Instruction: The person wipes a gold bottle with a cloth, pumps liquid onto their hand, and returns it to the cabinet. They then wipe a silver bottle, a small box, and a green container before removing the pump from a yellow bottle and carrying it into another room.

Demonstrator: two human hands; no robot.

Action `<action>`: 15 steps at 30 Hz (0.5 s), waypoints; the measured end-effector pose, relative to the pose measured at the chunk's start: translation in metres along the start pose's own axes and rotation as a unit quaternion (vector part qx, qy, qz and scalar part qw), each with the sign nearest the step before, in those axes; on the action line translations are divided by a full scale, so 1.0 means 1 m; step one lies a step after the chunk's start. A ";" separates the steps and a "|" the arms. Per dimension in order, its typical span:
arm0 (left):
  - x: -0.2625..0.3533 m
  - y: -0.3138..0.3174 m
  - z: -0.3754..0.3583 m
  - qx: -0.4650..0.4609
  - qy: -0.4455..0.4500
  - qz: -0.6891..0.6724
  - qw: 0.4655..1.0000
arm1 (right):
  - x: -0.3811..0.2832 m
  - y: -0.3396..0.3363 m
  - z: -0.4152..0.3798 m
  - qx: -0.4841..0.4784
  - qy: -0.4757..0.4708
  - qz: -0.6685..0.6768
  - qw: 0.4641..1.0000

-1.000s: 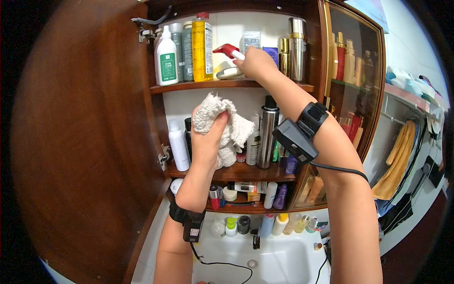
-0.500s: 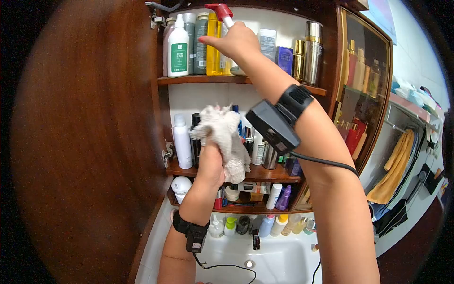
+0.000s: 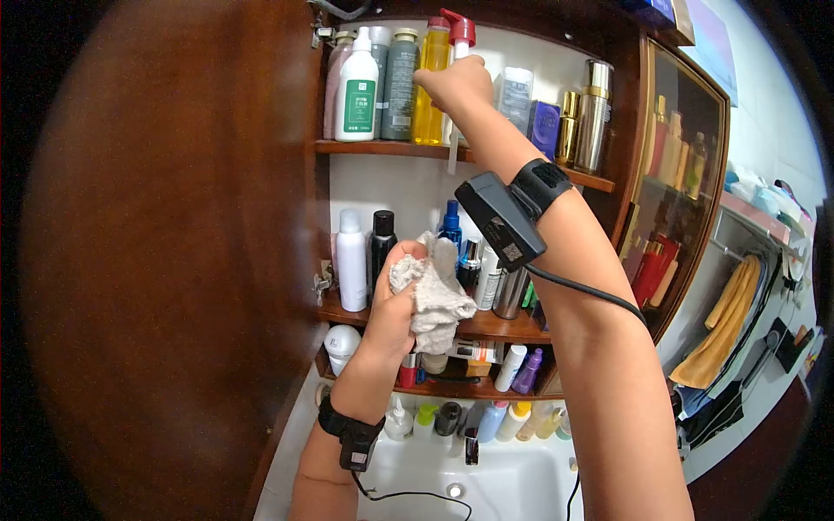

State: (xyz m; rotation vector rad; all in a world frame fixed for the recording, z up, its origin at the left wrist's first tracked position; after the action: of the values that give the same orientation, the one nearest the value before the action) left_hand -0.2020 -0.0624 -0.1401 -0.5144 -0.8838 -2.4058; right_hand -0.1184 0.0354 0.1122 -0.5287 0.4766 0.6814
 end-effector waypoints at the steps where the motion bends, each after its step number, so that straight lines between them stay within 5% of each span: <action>1: -0.002 -0.003 -0.001 -0.014 -0.003 0.024 1.000 | 0.002 -0.001 -0.001 -0.001 -0.002 -0.001 1.000; 8: -0.011 -0.004 -0.003 -0.121 -0.105 0.024 0.987 | 0.002 -0.002 -0.002 0.047 -0.057 -0.034 0.997; 9: -0.014 -0.006 -0.004 -0.022 -0.103 0.112 0.988 | 0.001 -0.005 -0.005 0.058 -0.063 -0.039 0.996; 15: -0.010 0.007 0.001 0.025 -0.032 0.132 0.990 | 0.003 -0.021 -0.012 0.110 -0.081 -0.027 0.990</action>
State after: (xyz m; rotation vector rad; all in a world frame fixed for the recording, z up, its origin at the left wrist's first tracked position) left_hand -0.1898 -0.0634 -0.1409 -0.6488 -0.8443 -2.1327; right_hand -0.1047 0.0160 0.1079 -0.2751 0.3785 0.6056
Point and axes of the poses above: each hand's wrist, its own z-axis towards the middle knuckle, its own y-axis out of the palm, x = y × z, the point moved 5 cm from there along z, towards the middle knuckle, and after that the axes turned 2 degrees about -x, right-handed, at the moved point
